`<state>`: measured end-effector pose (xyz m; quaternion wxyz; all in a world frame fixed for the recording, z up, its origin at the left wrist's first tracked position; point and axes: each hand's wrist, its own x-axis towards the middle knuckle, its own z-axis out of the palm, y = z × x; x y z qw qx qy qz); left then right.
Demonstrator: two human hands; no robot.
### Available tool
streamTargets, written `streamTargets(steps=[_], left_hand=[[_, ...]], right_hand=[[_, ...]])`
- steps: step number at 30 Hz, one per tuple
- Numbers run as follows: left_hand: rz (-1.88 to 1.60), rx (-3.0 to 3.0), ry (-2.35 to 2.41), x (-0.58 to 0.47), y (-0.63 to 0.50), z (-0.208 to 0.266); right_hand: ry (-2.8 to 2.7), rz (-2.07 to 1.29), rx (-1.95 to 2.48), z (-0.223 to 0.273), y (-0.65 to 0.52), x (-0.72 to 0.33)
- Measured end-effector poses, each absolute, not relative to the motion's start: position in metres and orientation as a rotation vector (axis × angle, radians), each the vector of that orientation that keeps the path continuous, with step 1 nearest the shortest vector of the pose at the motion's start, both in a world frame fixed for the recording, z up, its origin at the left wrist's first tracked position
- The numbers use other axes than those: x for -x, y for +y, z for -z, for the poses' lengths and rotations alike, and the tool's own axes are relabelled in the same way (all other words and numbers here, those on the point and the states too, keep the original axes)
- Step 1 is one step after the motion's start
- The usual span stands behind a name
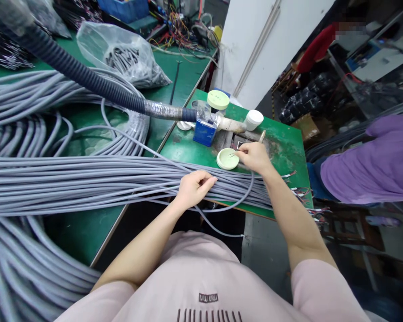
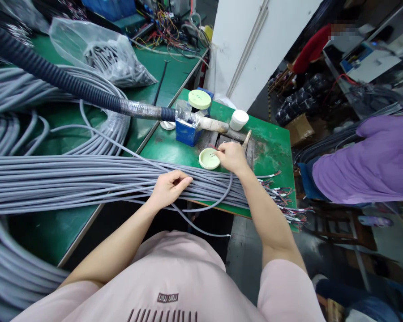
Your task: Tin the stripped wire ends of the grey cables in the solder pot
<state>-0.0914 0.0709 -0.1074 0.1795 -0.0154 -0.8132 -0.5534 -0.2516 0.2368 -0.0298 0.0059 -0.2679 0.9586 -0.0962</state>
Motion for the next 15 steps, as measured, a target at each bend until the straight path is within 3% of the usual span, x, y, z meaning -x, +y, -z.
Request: streamTargets(steps=[5, 15], left_hand=[[1.773, 0.001, -2.303, 0.092, 0.065, 0.104], [1.592, 0.062, -2.339, 0.093, 0.067, 0.104]], right_hand=[[3.212, 0.517, 0.546, 0.019, 0.27, 0.281], [3.218, 0.199, 0.253, 0.054, 0.28, 0.315]])
